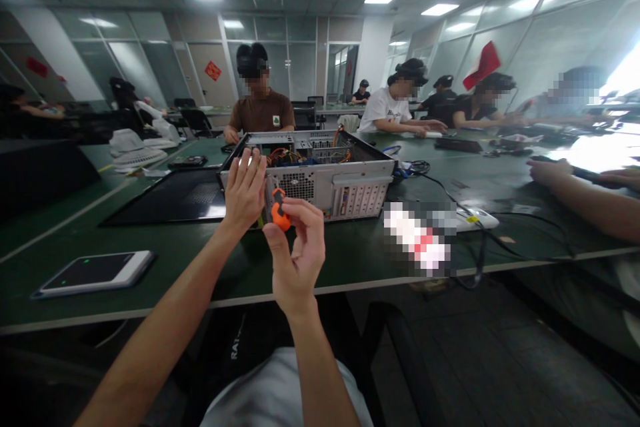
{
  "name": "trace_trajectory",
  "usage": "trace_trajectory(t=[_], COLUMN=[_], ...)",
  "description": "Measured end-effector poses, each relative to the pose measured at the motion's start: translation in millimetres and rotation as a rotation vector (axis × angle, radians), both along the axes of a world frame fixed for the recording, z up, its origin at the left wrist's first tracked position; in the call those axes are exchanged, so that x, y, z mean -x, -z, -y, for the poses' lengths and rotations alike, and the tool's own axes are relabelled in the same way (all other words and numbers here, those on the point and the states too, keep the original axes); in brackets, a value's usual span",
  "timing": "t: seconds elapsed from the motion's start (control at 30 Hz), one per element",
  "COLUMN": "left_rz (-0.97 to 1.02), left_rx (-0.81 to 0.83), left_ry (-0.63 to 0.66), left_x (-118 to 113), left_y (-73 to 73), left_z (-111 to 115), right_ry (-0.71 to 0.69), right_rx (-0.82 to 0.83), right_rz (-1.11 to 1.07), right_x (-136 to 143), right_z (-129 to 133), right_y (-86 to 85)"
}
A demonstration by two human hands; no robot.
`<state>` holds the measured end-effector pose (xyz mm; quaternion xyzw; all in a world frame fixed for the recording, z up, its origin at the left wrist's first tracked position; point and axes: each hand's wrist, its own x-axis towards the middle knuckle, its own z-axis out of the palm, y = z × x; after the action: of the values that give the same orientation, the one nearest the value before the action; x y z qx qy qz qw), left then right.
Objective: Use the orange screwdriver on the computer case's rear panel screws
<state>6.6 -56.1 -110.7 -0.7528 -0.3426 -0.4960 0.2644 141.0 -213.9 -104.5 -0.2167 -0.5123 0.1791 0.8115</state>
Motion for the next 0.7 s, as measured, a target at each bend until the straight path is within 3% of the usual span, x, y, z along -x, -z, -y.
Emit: trace_trajectory(t=[0.2,0.43,0.7], left_rz=[0.032,0.130,0.179], left_rx=[-0.020,-0.043,-0.017], left_ry=[-0.108,-0.145,-0.142], left_x=[2,6,36], left_y=[6.2,6.5,4.3], left_z=[-4,-2,4], right_ry=[0.170,0.130,0.158], right_rx=[-0.003,-0.004,0.016], right_rz=[-0.106,-0.170,-0.183], right_x=[-16,-28,-34], right_z=[5,8,9], right_y=[-6.1,-9.5,-9.4])
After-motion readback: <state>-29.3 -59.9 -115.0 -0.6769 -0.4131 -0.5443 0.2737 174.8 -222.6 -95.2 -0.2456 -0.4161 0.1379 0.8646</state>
